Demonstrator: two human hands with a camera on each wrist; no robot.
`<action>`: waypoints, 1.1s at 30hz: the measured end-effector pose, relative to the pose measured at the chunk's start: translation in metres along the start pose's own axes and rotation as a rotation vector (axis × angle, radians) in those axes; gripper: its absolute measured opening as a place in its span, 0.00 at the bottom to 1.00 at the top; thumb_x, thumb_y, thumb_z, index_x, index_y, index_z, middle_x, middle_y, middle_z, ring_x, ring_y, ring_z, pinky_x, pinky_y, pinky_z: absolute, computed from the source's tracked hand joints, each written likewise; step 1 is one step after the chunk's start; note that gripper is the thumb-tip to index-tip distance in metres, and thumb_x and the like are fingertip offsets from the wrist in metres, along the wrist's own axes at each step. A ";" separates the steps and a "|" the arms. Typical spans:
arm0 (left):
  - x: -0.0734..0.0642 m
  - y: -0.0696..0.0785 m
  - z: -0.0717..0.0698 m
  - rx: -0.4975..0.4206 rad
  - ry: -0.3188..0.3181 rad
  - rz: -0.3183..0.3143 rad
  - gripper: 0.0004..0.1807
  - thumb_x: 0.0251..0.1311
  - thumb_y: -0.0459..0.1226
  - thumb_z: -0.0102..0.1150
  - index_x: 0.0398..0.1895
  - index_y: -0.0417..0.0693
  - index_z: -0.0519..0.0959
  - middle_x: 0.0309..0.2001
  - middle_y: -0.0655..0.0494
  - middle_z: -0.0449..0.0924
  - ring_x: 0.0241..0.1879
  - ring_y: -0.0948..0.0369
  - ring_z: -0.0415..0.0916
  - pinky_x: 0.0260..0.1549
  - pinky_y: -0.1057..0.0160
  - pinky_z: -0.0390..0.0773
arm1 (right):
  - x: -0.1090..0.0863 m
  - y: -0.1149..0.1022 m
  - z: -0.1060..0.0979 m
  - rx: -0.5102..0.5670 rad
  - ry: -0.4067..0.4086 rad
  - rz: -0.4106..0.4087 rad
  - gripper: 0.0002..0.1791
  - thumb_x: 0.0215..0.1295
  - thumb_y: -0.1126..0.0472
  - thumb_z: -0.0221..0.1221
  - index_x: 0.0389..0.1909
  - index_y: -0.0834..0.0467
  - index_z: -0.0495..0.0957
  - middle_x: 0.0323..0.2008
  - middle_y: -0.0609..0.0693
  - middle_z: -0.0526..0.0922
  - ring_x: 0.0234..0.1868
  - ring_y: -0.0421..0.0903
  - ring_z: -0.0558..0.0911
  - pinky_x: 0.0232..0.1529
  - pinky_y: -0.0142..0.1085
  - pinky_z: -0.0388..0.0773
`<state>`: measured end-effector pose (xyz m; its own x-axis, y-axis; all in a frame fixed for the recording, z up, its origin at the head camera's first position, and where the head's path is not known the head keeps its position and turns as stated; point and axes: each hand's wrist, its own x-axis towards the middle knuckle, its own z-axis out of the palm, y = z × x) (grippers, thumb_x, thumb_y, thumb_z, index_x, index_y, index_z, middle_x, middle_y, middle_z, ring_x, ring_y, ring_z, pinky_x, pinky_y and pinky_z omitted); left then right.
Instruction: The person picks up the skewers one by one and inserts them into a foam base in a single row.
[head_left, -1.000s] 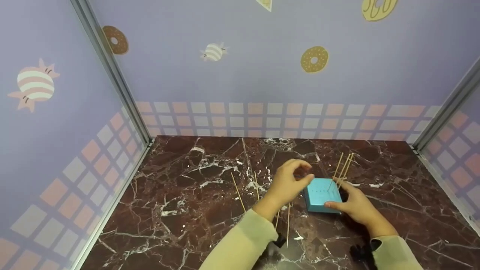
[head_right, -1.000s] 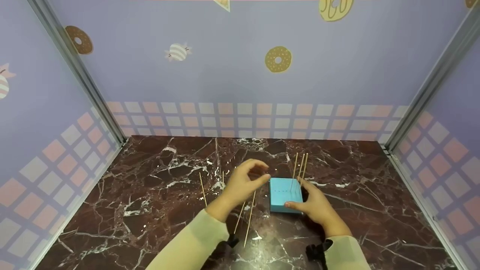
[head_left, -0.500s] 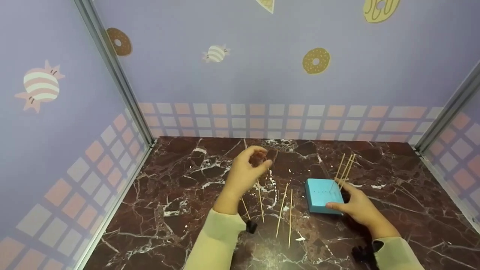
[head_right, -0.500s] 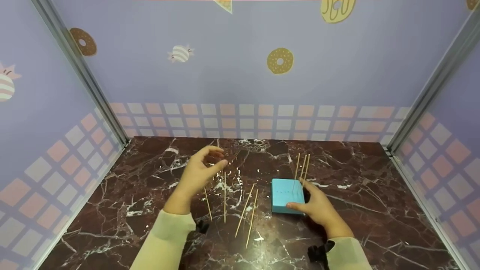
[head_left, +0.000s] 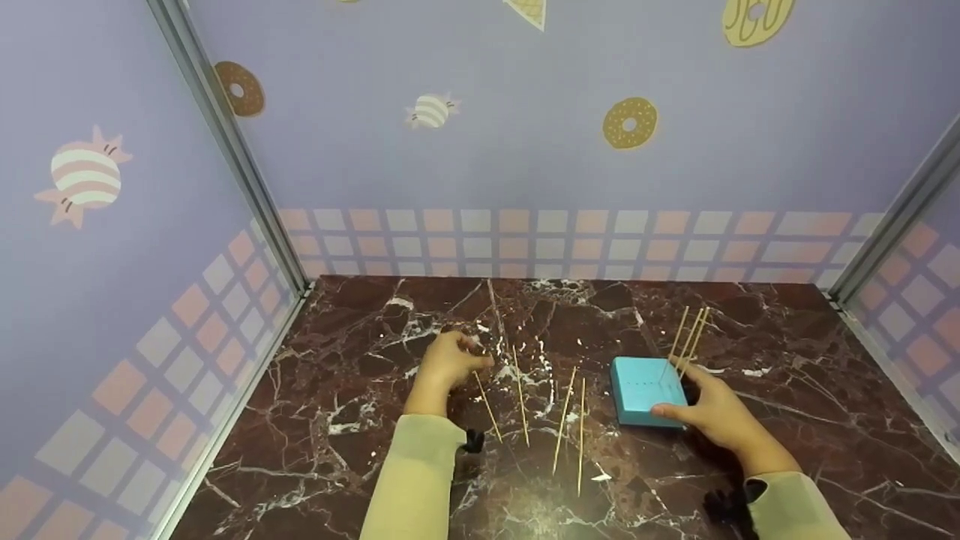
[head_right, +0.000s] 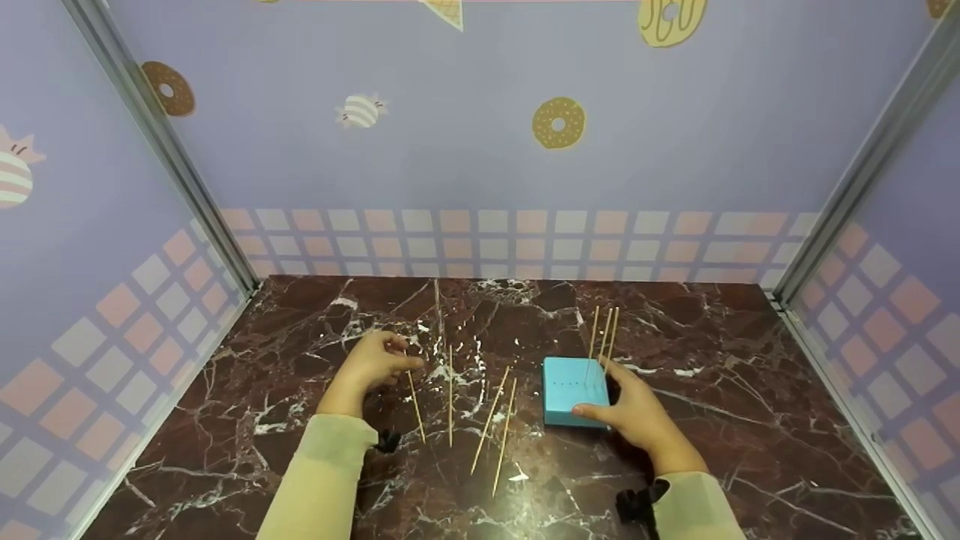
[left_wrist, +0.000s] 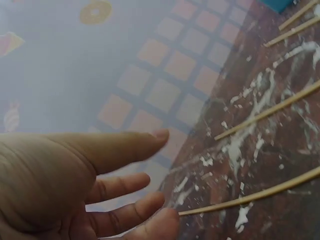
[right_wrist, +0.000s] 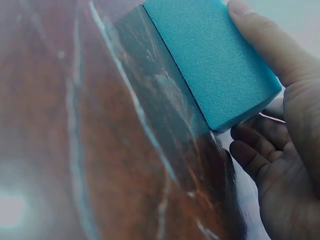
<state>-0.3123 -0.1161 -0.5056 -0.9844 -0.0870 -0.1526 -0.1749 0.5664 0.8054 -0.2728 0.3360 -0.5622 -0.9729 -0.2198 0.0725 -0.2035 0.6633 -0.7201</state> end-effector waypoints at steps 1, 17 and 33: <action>0.001 -0.002 0.001 0.009 0.006 -0.023 0.25 0.63 0.41 0.86 0.57 0.40 0.85 0.47 0.45 0.87 0.32 0.58 0.81 0.36 0.58 0.84 | 0.000 0.000 0.000 -0.002 0.003 -0.003 0.59 0.67 0.46 0.81 0.88 0.67 0.60 0.84 0.79 0.63 0.83 0.82 0.63 0.80 0.80 0.64; 0.007 -0.008 0.019 0.097 0.053 -0.106 0.13 0.54 0.32 0.90 0.24 0.40 0.89 0.22 0.46 0.90 0.15 0.61 0.85 0.19 0.66 0.87 | 0.000 -0.001 0.001 0.014 0.000 0.002 0.59 0.68 0.46 0.81 0.88 0.68 0.60 0.84 0.78 0.63 0.84 0.81 0.62 0.80 0.78 0.65; 0.005 -0.008 0.014 -0.029 -0.002 -0.114 0.04 0.59 0.24 0.77 0.29 0.35 0.91 0.24 0.43 0.91 0.18 0.58 0.88 0.23 0.63 0.91 | 0.000 0.000 0.000 -0.012 -0.010 0.009 0.61 0.67 0.44 0.81 0.89 0.67 0.59 0.84 0.79 0.62 0.83 0.82 0.63 0.80 0.81 0.63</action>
<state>-0.3159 -0.1099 -0.5203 -0.9582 -0.1479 -0.2450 -0.2860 0.5289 0.7990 -0.2732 0.3363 -0.5622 -0.9735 -0.2209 0.0591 -0.1962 0.6741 -0.7122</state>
